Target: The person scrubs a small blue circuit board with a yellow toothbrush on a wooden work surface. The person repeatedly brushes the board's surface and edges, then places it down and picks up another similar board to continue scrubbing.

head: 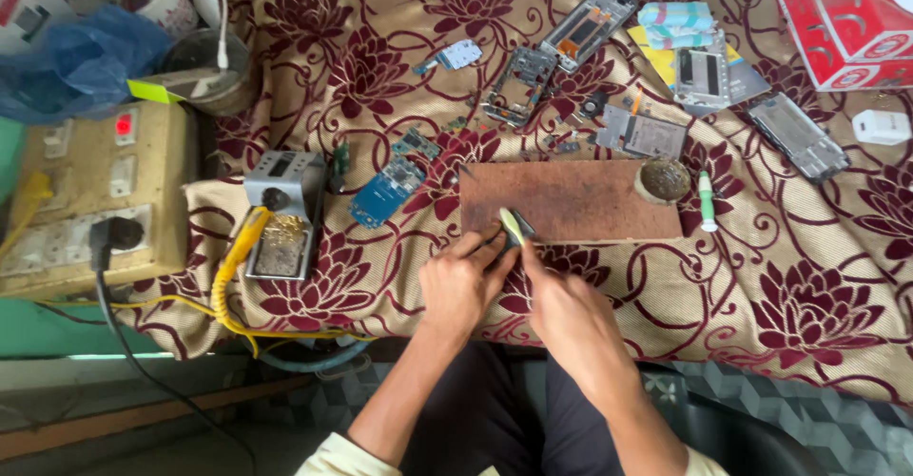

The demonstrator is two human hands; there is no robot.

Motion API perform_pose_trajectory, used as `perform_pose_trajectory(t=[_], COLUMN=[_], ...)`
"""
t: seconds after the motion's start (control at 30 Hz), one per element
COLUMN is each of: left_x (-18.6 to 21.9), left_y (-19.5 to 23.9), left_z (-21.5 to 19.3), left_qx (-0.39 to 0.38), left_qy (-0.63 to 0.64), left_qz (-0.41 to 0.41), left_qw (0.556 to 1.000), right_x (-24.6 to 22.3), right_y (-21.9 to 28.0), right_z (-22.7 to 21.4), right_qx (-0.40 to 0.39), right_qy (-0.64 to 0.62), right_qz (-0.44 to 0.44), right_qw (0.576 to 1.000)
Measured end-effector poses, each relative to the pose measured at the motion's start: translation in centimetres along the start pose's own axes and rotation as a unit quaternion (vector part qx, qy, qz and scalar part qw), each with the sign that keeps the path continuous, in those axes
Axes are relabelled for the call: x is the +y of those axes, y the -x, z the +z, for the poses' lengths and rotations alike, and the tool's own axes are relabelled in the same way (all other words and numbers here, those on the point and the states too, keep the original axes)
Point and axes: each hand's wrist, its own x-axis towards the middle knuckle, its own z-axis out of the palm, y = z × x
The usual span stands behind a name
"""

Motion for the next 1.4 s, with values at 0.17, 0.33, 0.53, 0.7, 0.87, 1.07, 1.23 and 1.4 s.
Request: perform_pose_trajectory(t=[0.17,0.33,0.53,0.7,0.87,1.07,1.23,1.4], left_x=[-0.2,-0.1,-0.3,-0.1,0.0,0.0,0.3,0.3], left_y=[0.1,0.2,0.6,0.5,0.5,0.2,0.0,-0.1], left_z=[0.2,0.3,0.3,0.5,0.4,0.1,0.0,0.2], left_qx=[-0.012,-0.005,-0.005,-0.006,0.002,0.028,0.034,0.034], left_qy=[-0.003,-0.023,-0.023,-0.042,-0.040,-0.015,-0.024,-0.018], left_qz=[-0.006,0.010,0.006,0.004,0.014,-0.003,-0.010,-0.006], left_qw=[1.000,1.000,1.000,0.999,0.999,0.999,0.999,0.999], right_x=[1.3,-0.6,-1.7,-2.2,-2.1,1.2,2.9,4.5], right_y=[-0.2,-0.5,0.2,0.3,0.5,-2.3,-1.9,-1.3], right_z=[1.8,3.7,1.6,1.1,1.4,-0.5,-2.8,-2.8], right_qx=[0.044,0.080,0.049,0.085,-0.005,0.025,-0.026,0.025], right_qy=[0.012,0.059,0.081,0.103,0.118,0.081,0.023,0.005], right_qz=[0.016,0.005,0.002,-0.052,0.036,0.013,0.052,-0.010], right_qw=[0.999,0.995,0.996,0.990,0.992,0.996,0.998,1.000])
